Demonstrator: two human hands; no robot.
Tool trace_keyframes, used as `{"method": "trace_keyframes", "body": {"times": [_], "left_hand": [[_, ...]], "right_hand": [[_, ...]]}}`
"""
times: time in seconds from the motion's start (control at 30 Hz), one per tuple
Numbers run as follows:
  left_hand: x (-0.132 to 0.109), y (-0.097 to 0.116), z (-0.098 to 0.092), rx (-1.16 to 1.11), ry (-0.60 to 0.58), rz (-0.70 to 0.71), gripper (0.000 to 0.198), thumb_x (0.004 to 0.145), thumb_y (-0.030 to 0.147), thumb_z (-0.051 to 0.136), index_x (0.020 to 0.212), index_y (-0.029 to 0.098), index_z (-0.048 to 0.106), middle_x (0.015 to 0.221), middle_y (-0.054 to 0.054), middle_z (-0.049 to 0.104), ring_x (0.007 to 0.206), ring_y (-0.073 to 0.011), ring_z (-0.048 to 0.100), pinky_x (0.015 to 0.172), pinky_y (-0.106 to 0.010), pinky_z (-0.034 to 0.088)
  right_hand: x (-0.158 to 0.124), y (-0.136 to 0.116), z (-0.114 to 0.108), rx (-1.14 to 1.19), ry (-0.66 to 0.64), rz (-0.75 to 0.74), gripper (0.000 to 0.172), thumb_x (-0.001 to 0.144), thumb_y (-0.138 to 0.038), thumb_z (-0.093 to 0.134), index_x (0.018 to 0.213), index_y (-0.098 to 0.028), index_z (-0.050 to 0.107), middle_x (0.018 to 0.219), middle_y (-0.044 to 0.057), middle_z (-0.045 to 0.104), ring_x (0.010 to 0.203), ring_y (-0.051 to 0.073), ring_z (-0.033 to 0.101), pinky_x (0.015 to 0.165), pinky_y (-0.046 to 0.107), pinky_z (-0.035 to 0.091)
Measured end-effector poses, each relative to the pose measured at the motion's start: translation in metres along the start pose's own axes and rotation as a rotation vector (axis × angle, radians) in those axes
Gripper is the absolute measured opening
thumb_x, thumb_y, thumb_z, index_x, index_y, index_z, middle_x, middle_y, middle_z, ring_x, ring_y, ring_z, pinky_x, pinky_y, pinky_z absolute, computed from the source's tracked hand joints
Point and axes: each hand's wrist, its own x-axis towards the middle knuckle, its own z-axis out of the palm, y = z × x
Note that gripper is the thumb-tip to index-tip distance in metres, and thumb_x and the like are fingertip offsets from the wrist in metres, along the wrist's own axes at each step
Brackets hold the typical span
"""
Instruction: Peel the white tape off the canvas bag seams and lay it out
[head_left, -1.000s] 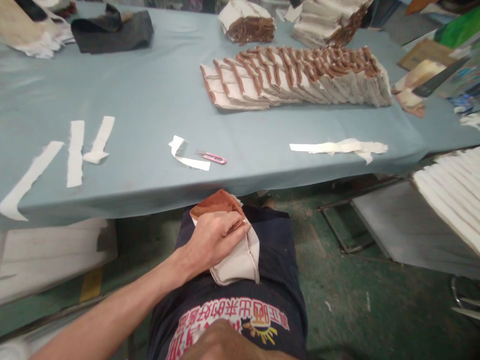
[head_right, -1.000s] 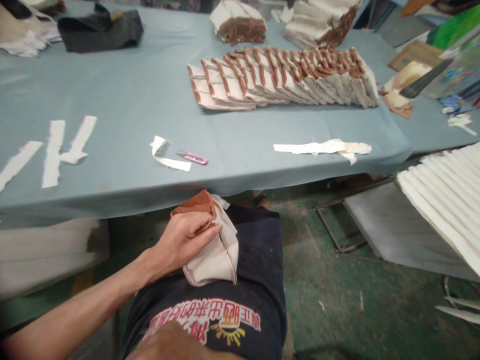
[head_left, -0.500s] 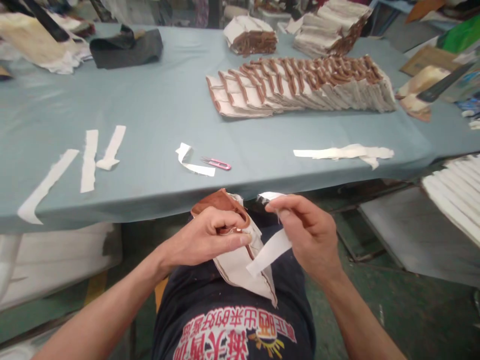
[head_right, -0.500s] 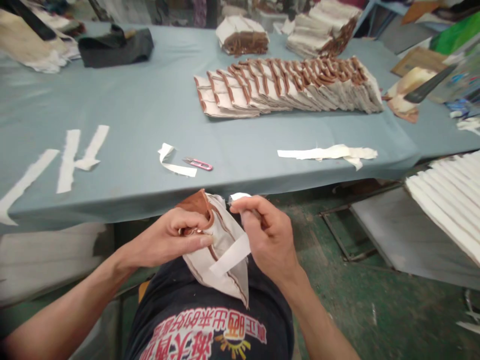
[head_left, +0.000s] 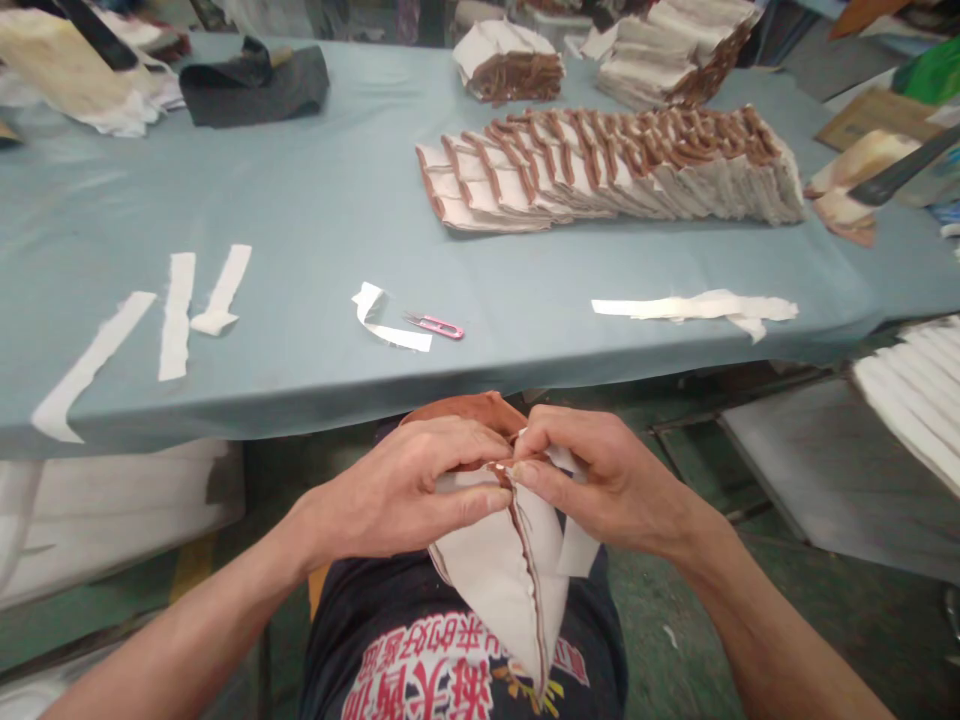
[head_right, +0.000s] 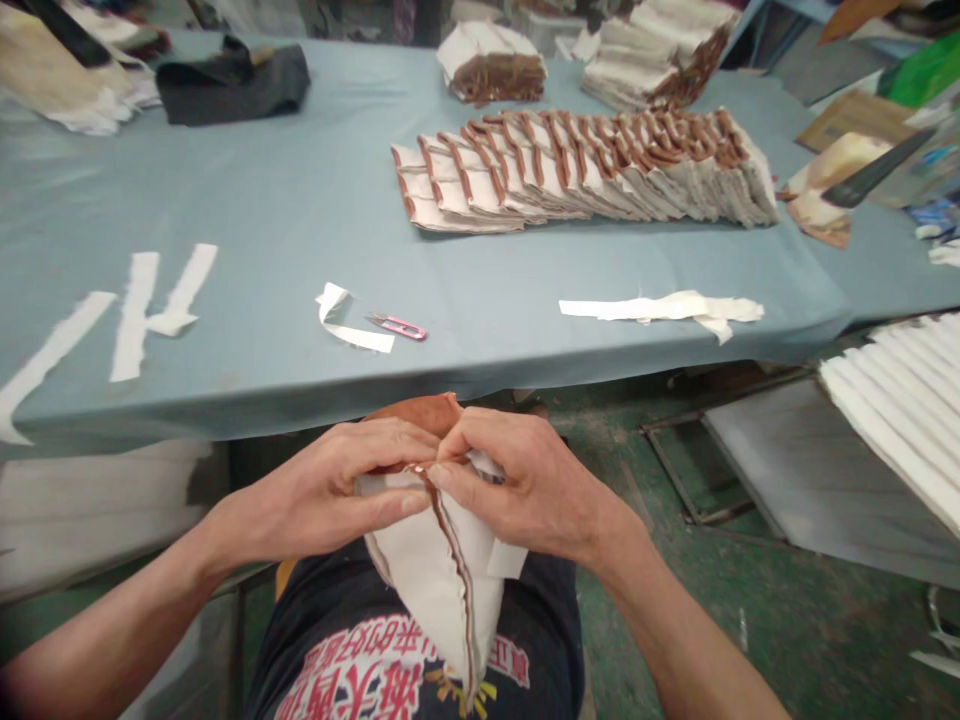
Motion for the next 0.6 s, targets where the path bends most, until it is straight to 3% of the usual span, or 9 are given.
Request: {"method": "trace_keyframes", "body": {"times": [0.07,0.17,0.27,0.37,0.6], "left_hand": [[0.002,0.001,-0.001,-0.063,0.078,0.016,0.024,0.106,0.025,0.051,0.113,0.014,0.072,0.121,-0.011,0.074,0.112,-0.0210,0.066,0.100,-0.031,0.048],[0.004,0.003,-0.003,-0.077,0.151,-0.084,0.032,0.109,0.025,0.041,0.100,0.015,0.070,0.101,-0.006,0.072,0.093,-0.0164,0.064,0.088,-0.027,0.049],[0.007,0.004,-0.004,-0.081,0.071,-0.175,0.039,0.109,0.032,0.041,0.078,0.016,0.057,0.073,0.003,0.051,0.066,-0.0109,0.045,0.064,-0.023,0.040],[0.010,0.005,-0.003,-0.149,-0.023,-0.191,0.042,0.109,0.037,0.040,0.071,0.019,0.043,0.068,0.006,0.036,0.060,-0.0097,0.032,0.055,-0.023,0.031],[0.015,0.012,0.006,0.085,-0.064,-0.109,0.043,0.110,0.033,0.038,0.070,0.019,0.043,0.066,0.006,0.040,0.059,-0.0101,0.038,0.057,-0.024,0.032]], "right_hand": [[-0.002,-0.001,-0.002,0.009,-0.012,0.034,0.017,0.098,-0.018,0.062,0.082,-0.019,0.064,0.077,-0.002,0.065,0.068,0.010,0.057,0.066,0.022,0.041],[-0.004,-0.002,-0.006,-0.023,-0.035,0.061,0.016,0.100,-0.018,0.060,0.084,-0.019,0.064,0.079,-0.002,0.065,0.070,0.010,0.058,0.067,0.022,0.041],[-0.007,-0.004,-0.011,-0.078,-0.061,0.052,0.015,0.102,-0.019,0.060,0.088,-0.019,0.064,0.081,-0.002,0.065,0.072,0.010,0.058,0.068,0.023,0.041],[-0.011,-0.008,-0.013,-0.133,-0.074,0.042,0.016,0.104,-0.019,0.059,0.089,-0.019,0.064,0.083,-0.002,0.064,0.074,0.010,0.058,0.070,0.023,0.040],[-0.018,-0.013,-0.013,-0.229,-0.053,0.010,0.017,0.105,-0.017,0.057,0.089,-0.018,0.062,0.086,0.000,0.063,0.075,0.012,0.059,0.069,0.024,0.040]]}}
